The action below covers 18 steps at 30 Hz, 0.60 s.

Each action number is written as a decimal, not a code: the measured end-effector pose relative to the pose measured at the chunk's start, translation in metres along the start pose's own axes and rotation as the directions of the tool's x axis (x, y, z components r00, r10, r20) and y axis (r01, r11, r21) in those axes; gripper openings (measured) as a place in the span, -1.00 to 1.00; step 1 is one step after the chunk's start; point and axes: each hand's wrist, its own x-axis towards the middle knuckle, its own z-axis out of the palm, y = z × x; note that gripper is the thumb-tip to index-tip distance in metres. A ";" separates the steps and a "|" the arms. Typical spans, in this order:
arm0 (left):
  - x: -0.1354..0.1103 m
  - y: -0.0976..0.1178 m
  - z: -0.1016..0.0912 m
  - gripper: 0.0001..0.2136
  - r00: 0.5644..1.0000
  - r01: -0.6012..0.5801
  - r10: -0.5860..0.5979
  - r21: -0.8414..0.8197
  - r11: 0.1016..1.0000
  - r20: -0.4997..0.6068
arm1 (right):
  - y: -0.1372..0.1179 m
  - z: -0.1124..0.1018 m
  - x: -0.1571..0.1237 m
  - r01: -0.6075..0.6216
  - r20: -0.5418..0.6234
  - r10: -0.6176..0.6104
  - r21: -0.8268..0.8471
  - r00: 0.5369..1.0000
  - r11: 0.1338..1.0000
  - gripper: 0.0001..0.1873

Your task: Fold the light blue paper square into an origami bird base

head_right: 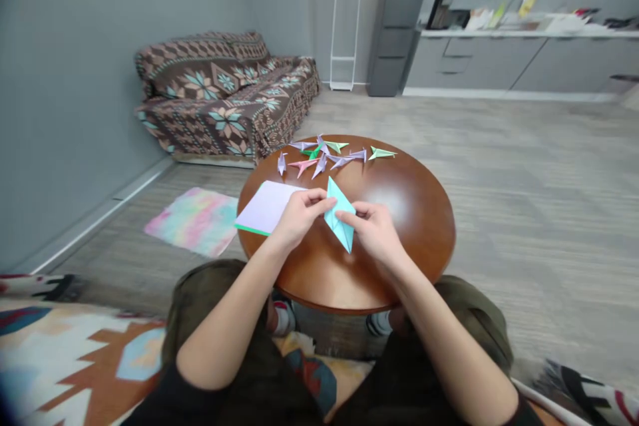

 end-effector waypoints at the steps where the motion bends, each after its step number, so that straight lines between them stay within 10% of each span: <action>1: 0.001 0.000 -0.003 -0.62 1.000 0.005 -0.005 0.017 1.000 -0.015 | 0.001 0.000 0.005 0.001 0.031 -0.001 0.004 1.000 1.000 -0.61; 18: -0.012 0.015 -0.016 -0.74 0.975 0.209 -0.201 0.070 0.975 -0.098 | 0.001 0.002 0.029 -0.086 0.244 0.062 0.088 0.968 0.992 -0.76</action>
